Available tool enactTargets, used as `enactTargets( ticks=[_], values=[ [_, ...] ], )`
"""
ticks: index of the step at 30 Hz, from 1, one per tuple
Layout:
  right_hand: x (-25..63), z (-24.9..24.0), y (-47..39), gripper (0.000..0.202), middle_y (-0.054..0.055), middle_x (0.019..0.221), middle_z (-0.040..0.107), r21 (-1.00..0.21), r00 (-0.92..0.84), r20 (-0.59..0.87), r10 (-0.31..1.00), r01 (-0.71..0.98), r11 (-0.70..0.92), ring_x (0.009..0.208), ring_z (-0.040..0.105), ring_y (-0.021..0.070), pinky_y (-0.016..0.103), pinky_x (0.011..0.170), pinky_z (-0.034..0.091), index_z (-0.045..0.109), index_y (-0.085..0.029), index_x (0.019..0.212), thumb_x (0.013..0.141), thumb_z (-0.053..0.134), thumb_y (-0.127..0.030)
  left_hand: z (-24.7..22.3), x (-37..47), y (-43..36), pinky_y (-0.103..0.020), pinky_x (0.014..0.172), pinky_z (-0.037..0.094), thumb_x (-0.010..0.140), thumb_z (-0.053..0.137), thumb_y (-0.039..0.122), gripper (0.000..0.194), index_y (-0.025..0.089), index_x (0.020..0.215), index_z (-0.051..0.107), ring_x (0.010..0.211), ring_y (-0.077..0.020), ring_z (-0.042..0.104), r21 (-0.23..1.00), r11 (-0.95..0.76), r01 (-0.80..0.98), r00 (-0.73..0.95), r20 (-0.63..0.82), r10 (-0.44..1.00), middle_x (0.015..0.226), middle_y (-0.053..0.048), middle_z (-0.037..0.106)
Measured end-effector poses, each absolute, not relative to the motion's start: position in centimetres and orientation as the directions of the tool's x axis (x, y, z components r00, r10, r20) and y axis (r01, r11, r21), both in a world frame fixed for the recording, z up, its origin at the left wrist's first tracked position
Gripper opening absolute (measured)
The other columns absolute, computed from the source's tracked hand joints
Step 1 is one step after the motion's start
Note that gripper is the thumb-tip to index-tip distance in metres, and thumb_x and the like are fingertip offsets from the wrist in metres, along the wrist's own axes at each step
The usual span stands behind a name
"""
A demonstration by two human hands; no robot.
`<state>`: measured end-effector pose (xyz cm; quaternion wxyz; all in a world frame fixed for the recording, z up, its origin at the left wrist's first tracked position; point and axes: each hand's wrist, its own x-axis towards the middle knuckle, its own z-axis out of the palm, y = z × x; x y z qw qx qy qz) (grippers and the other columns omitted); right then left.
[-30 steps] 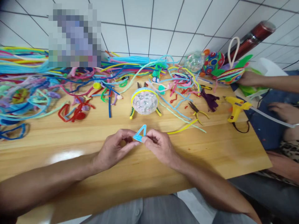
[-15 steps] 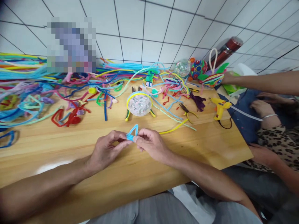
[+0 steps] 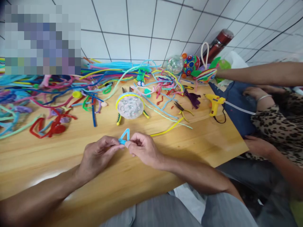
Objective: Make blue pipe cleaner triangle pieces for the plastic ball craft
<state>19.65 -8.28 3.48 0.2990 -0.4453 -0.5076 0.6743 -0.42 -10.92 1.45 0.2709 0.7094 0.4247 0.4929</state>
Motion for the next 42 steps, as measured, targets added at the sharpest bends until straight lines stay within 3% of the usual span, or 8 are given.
enactTargets(
  ticks=[20, 27, 34, 42],
  values=[
    [19.5, 3.3, -8.5, 0.042, -0.005, 0.06, 0.055, -0.969, -0.395, -0.245, 0.885, 0.063, -0.24, 0.053, 0.049, 0.0097, 0.025, 0.054, 0.04, 0.053, -0.023, 0.071, 0.089, 0.073, -0.056, 1.2, -0.3, -10.8, -0.016, 0.064, 0.059, 0.095, 0.075, 0.02, 0.007, 0.018, 0.095, 0.069, 0.066, -0.0105, 0.074, 0.828, -0.469, 0.308, 0.143, 0.447, 0.883, 0.079, -0.001, 0.078],
    [20.2, 3.4, -8.1, 0.044, -0.004, 0.059, 0.055, -0.969, -0.379, -0.245, 0.892, 0.111, -0.219, 0.055, 0.049, 0.0113, 0.025, 0.053, 0.041, 0.057, -0.022, 0.068, 0.088, 0.074, -0.058, 1.2, 0.2, -10.7, -0.02, 0.074, 0.061, 0.1, 0.069, 0.026, 0.008, 0.018, 0.1, 0.068, 0.078, -0.0128, 0.077, 0.814, -0.493, 0.308, 0.174, 0.461, 0.87, 0.088, -0.005, 0.08],
    [20.8, 2.4, -7.7, 0.042, -0.001, 0.059, 0.059, -0.981, -0.431, -0.181, 0.884, 0.137, -0.134, 0.056, 0.053, 0.0137, 0.027, 0.054, 0.044, 0.064, -0.022, 0.07, 0.091, 0.073, -0.058, 0.7, 0.0, -10.7, -0.021, 0.075, 0.06, 0.104, 0.062, 0.03, 0.014, 0.016, 0.102, 0.066, 0.08, -0.0135, 0.077, 0.859, -0.426, 0.284, 0.233, 0.369, 0.9, 0.092, -0.007, 0.079],
    [20.3, 2.8, -7.8, 0.043, -0.001, 0.056, 0.057, -0.98, -0.411, -0.159, 0.898, 0.177, -0.093, 0.053, 0.051, 0.0138, 0.027, 0.052, 0.044, 0.059, -0.023, 0.064, 0.089, 0.073, -0.055, 0.6, 0.2, -10.7, -0.021, 0.072, 0.058, 0.103, 0.064, 0.028, 0.011, 0.017, 0.102, 0.066, 0.075, -0.0128, 0.075, 0.897, -0.357, 0.259, 0.195, 0.314, 0.929, 0.088, -0.004, 0.079]
  ],
)
